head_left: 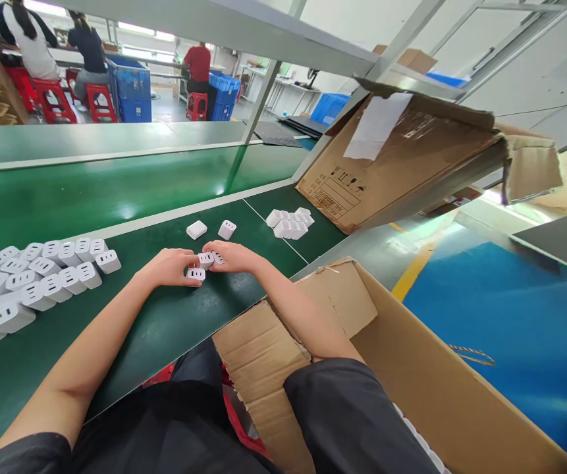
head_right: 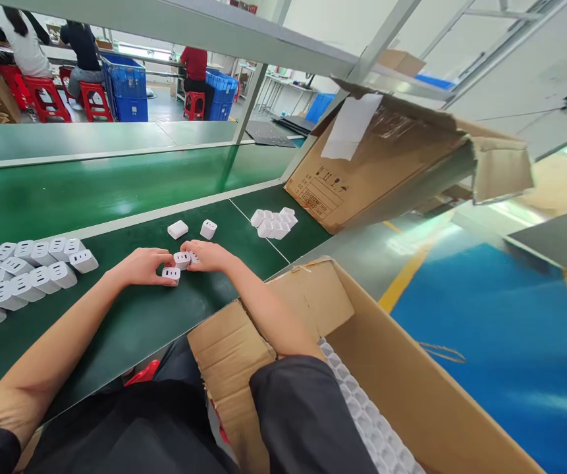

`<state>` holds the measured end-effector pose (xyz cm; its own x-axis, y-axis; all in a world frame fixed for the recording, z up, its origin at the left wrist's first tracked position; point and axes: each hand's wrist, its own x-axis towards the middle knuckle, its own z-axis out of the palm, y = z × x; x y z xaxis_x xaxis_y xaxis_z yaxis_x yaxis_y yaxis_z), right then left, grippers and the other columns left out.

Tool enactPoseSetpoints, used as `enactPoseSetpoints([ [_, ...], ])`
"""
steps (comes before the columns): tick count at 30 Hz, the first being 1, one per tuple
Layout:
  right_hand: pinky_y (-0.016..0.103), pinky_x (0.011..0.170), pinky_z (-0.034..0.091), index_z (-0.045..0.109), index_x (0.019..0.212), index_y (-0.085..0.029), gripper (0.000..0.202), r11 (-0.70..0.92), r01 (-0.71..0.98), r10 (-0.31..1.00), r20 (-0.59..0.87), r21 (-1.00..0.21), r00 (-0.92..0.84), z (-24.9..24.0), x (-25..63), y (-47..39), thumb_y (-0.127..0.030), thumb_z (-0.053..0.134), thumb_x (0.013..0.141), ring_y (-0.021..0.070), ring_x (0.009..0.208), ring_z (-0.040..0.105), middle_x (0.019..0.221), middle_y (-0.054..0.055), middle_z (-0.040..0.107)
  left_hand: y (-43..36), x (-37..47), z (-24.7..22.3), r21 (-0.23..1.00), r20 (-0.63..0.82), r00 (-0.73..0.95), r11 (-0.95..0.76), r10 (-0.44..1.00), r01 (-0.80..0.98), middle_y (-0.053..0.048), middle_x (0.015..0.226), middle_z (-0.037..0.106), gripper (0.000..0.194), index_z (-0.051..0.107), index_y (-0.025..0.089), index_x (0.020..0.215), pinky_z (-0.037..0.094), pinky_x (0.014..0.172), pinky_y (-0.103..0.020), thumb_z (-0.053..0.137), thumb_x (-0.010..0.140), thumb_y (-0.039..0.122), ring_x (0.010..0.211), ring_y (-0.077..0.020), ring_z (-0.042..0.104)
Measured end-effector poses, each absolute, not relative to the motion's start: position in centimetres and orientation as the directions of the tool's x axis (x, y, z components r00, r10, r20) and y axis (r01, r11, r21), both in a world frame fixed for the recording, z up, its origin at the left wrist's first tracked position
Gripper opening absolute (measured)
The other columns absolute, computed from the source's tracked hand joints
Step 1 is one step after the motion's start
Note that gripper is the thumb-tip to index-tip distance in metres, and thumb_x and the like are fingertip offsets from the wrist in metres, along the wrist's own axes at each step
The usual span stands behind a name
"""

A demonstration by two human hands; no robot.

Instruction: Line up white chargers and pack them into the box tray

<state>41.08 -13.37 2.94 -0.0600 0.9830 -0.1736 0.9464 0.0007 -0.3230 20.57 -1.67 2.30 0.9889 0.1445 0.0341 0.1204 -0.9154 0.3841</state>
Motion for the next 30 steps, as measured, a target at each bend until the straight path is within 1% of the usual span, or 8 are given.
enactPoseSetpoints([
  [4, 0.037, 0.095, 0.050, 0.047, 0.142, -0.028, 0.069, 0.046, 0.905, 0.983, -0.144, -0.423, -0.118, 2.7, 41.4, -13.2, -0.025, 0.073, 0.078, 0.0240, 0.113, 0.061, 0.126, 0.007, 0.060, -1.1, 20.4, 2.4, 0.441, 0.014, 0.983, -0.883, 0.181, 0.157, -0.001, 0.092, 0.066, 0.038, 0.068, 0.028, 0.098, 0.037, 0.065, -0.028, 0.064, 0.076, 0.059, 0.084, -0.0215, 0.063],
  [10, 0.038, 0.102, 0.048, 0.064, 0.123, -0.024, 0.045, 0.193, 0.821, 0.965, -0.047, -0.537, -0.257, 2.7, 41.5, -13.2, -0.010, 0.059, 0.080, 0.0210, 0.112, 0.061, 0.123, 0.007, 0.061, 0.0, 19.7, 2.6, 0.489, -0.002, 0.981, -0.855, 0.194, 0.170, -0.001, 0.101, 0.068, 0.031, 0.069, 0.031, 0.104, 0.040, 0.070, -0.028, 0.063, 0.076, 0.042, 0.080, -0.0197, 0.062],
  [15, 0.038, 0.107, 0.045, 0.065, 0.115, -0.023, 0.048, 0.267, 0.755, 0.942, -0.004, -0.599, -0.336, 2.5, 41.3, -13.1, -0.002, 0.051, 0.074, 0.0200, 0.122, 0.056, 0.131, 0.007, 0.057, 0.8, 19.5, 2.0, 0.544, 0.014, 0.977, -0.821, 0.212, 0.171, -0.001, 0.106, 0.068, 0.038, 0.070, 0.031, 0.109, 0.045, 0.073, -0.028, 0.060, 0.072, 0.030, 0.080, -0.0189, 0.063],
  [18, 0.040, 0.107, 0.045, 0.057, 0.124, -0.022, 0.051, 0.249, 0.757, 0.959, 0.046, -0.603, -0.279, 2.2, 41.2, -13.0, -0.009, 0.056, 0.075, 0.0217, 0.125, 0.053, 0.132, 0.008, 0.056, 0.9, 19.7, 1.4, 0.623, 0.050, 0.972, -0.768, 0.230, 0.149, -0.004, 0.113, 0.068, 0.043, 0.068, 0.029, 0.114, 0.048, 0.077, -0.029, 0.057, 0.072, 0.027, 0.084, -0.0201, 0.064],
  [21, 0.041, 0.100, 0.048, 0.055, 0.127, -0.019, 0.047, 0.172, 0.788, 0.981, 0.028, -0.591, -0.193, 2.0, 41.4, -13.0, -0.021, 0.061, 0.081, 0.0234, 0.116, 0.057, 0.128, 0.011, 0.057, 0.8, 19.7, 1.2, 0.621, 0.048, 0.976, -0.772, 0.212, 0.137, -0.006, 0.120, 0.066, 0.051, 0.063, 0.027, 0.125, 0.049, 0.082, -0.031, 0.054, 0.074, 0.025, 0.101, -0.0242, 0.063],
  [24, 0.041, 0.096, 0.049, 0.060, 0.121, -0.020, 0.039, 0.133, 0.822, 0.984, -0.022, -0.554, -0.174, 1.9, 41.6, -13.0, -0.029, 0.063, 0.084, 0.0242, 0.109, 0.060, 0.119, 0.010, 0.063, 0.0, 19.8, 1.3, 0.597, 0.028, 0.975, -0.786, 0.221, 0.161, -0.007, 0.129, 0.062, 0.062, 0.053, 0.028, 0.137, 0.047, 0.091, -0.032, 0.063, 0.076, 0.036, 0.115, -0.0284, 0.059],
  [27, 0.039, 0.092, 0.049, 0.061, 0.116, -0.020, 0.039, 0.099, 0.848, 0.986, -0.065, -0.520, -0.155, 2.1, 41.8, -13.0, -0.033, 0.067, 0.080, 0.0241, 0.103, 0.061, 0.111, 0.008, 0.064, -1.1, 20.2, 1.3, 0.578, 0.006, 0.966, -0.789, 0.257, 0.207, -0.009, 0.132, 0.060, 0.083, 0.045, 0.030, 0.145, 0.047, 0.091, -0.032, 0.073, 0.070, 0.054, 0.117, -0.0312, 0.059],
  [30, 0.036, 0.087, 0.050, 0.060, 0.114, -0.018, 0.047, 0.065, 0.854, 0.975, -0.148, -0.516, -0.164, 2.3, 41.9, -13.2, -0.035, 0.075, 0.073, 0.0240, 0.100, 0.061, 0.109, 0.007, 0.062, -1.4, 20.6, 0.9, 0.595, 0.021, 0.964, -0.778, 0.265, 0.201, -0.007, 0.124, 0.065, 0.076, 0.048, 0.031, 0.142, 0.047, 0.088, -0.030, 0.072, 0.072, 0.049, 0.112, -0.0294, 0.062],
])
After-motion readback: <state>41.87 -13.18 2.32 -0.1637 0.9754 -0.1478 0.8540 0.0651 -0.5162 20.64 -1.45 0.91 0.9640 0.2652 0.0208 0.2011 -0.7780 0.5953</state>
